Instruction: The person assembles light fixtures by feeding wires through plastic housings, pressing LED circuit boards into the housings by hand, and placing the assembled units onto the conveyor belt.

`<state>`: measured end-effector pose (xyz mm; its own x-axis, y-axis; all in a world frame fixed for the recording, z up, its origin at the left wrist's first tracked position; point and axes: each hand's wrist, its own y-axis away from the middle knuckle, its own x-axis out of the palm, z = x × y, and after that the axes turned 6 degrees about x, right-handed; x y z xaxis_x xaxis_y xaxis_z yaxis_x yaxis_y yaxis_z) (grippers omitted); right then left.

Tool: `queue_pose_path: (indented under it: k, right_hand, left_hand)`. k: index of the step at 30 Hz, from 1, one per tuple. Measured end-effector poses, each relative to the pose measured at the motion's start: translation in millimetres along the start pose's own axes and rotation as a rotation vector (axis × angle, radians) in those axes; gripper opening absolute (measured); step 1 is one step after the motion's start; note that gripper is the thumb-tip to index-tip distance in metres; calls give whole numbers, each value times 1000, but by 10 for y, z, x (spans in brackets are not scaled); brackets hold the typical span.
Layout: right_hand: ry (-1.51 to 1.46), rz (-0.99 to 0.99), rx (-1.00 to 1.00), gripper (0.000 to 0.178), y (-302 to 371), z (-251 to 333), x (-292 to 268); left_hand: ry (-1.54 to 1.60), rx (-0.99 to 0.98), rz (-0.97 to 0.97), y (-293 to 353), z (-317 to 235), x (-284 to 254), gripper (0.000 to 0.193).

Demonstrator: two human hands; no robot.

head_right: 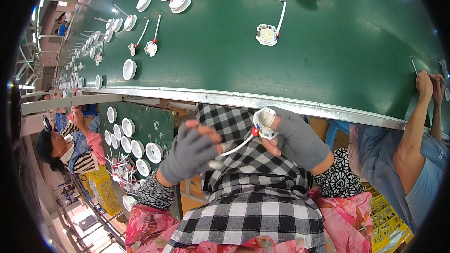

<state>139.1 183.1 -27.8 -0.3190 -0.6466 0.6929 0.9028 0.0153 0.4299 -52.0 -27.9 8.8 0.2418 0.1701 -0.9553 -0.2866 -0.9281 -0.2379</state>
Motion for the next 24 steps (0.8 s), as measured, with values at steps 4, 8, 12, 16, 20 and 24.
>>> queue_pose_path:
  k: [4, 8, 12, 16, 20, 24]
  right_hand:
    - [100, -3, 21, 37, -38, 22, 84]
    - [224, 39, 34, 37, -125, -63, 240]
    - [291, -89, -119, 35, -18, -76, 141]
    - [186, -282, -139, 31, 11, -271, 320]
    - [49, -321, -116, 29, -132, -216, 343]
    - [91, -316, -241, 28, -120, 26, 102]
  left_hand:
    - [534, -350, -12, -44, 127, -72, 47]
    - [1678, -729, 273, -227, -93, 7, 44]
    - [1407, -648, -123, -266, -302, 378, 33]
    - [223, -286, -177, -84, -289, 502, 21]
    - [551, -504, 4, 16, -149, 357, 17]
    - [305, -875, -396, 390, 763, -450, 38]
